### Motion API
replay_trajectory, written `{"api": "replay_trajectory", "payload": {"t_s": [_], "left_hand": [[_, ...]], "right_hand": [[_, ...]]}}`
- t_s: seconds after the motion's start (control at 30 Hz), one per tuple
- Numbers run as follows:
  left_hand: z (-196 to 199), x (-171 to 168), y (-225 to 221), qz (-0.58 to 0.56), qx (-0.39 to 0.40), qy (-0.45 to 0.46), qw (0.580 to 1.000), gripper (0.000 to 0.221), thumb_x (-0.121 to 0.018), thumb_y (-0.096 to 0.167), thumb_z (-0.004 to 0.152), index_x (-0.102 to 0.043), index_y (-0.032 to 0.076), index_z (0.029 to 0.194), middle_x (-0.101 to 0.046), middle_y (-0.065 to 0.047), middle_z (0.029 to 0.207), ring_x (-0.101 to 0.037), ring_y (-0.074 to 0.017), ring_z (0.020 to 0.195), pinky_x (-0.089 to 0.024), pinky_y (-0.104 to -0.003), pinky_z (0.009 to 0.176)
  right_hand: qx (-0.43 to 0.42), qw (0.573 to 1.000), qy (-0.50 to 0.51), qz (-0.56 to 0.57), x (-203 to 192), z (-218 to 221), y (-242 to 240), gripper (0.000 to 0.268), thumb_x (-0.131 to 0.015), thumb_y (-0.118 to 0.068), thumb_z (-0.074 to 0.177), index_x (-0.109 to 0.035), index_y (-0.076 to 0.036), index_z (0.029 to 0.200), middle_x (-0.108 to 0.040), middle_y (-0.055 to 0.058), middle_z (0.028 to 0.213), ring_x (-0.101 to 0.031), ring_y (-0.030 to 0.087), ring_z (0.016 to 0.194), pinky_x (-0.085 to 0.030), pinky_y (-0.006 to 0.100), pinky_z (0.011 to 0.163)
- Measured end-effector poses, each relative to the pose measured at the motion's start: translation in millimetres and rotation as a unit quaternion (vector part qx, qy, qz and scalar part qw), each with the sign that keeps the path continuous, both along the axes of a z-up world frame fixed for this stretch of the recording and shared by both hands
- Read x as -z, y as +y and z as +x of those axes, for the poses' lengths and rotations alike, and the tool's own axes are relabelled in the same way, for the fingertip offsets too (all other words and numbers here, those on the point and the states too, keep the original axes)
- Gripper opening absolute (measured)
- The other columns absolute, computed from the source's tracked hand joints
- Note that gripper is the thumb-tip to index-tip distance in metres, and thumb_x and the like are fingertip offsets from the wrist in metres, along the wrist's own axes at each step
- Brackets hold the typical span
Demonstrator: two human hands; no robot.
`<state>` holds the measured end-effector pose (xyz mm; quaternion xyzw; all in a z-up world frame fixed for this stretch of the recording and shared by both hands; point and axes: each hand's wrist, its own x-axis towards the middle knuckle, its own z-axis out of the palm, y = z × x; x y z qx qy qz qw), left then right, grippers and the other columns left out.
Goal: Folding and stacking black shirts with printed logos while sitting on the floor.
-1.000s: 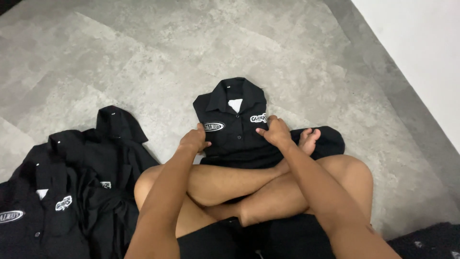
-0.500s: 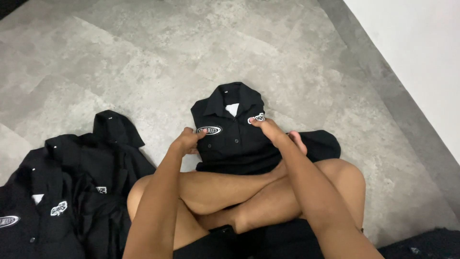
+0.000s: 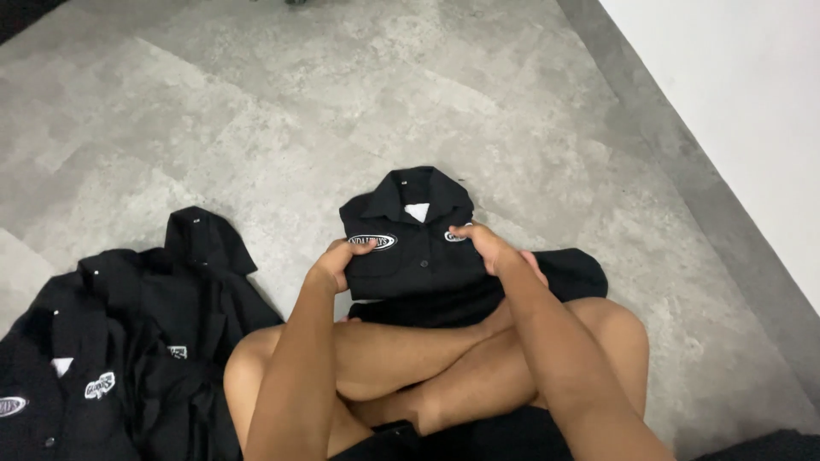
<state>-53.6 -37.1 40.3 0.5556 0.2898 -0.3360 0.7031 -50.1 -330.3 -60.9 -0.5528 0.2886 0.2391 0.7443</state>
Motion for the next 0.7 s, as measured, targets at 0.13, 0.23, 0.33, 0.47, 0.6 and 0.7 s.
{"api": "replay_trajectory", "payload": {"t_s": [0.13,0.23,0.33,0.47,0.6,0.7], "left_hand": [[-12,-41,-8,-0.055,-0.036,0.033,0.997,0.080,-0.072,0.053,0.068,-0.047,0.009,0.131,-0.055,-0.017,0.121,-0.053,-0.0360,0.112,-0.041,-0.048,0.097],[-4,-22,-4,-0.031,-0.018,0.030,0.999,0.069,-0.071,0.044,0.075,-0.045,0.017,0.133,-0.055,-0.016,0.121,-0.053,-0.0352,0.113,-0.040,-0.049,0.097],[-3,-27,-6,-0.001,-0.007,-0.024,1.000,0.068,-0.068,0.028,0.080,-0.034,0.024,0.139,-0.051,-0.019,0.123,-0.051,-0.0373,0.115,-0.040,-0.050,0.097],[4,-6,-6,-0.014,-0.017,-0.083,0.996,0.068,-0.069,0.045,0.077,-0.042,0.019,0.133,-0.055,-0.017,0.116,-0.057,-0.0320,0.101,-0.046,-0.047,0.088],[19,27,16,-0.043,-0.038,-0.127,0.990,0.057,-0.069,0.052,0.079,-0.049,0.024,0.124,-0.056,-0.013,0.113,-0.060,-0.0313,0.097,-0.051,-0.046,0.085],[4,-1,10,-0.170,-0.087,-0.208,0.959,0.005,-0.059,0.017,0.084,-0.062,0.019,0.087,-0.064,-0.002,0.096,-0.061,-0.0195,0.092,-0.048,-0.036,0.088]], "right_hand": [[0.015,1.000,0.001,-0.028,7,-4,-8,0.058,-0.071,-0.018,0.072,-0.050,-0.015,0.127,-0.061,0.025,0.100,-0.062,0.040,0.087,-0.054,0.050,0.070],[0.015,1.000,-0.004,-0.017,-58,-15,24,0.063,-0.073,-0.015,0.069,-0.051,-0.020,0.127,-0.062,0.023,0.101,-0.062,0.039,0.087,-0.054,0.048,0.070],[0.021,0.999,-0.026,-0.035,-60,-14,28,0.075,-0.072,-0.011,0.068,-0.040,-0.022,0.136,-0.058,0.023,0.112,-0.060,0.037,0.095,-0.053,0.049,0.073],[0.037,0.989,-0.120,-0.077,-84,-14,32,0.085,-0.074,-0.009,0.065,-0.034,-0.014,0.139,-0.039,0.022,0.136,-0.038,0.038,0.125,-0.041,0.050,0.096],[0.046,0.968,-0.211,-0.132,-122,-19,24,0.090,-0.079,-0.015,0.062,-0.033,-0.009,0.139,-0.032,0.023,0.142,-0.024,0.040,0.134,-0.025,0.050,0.108],[0.016,0.960,-0.213,-0.179,-152,-36,-4,0.090,-0.067,-0.018,0.065,-0.022,-0.016,0.142,-0.025,-0.001,0.149,-0.023,0.015,0.136,-0.011,0.025,0.110]]}}
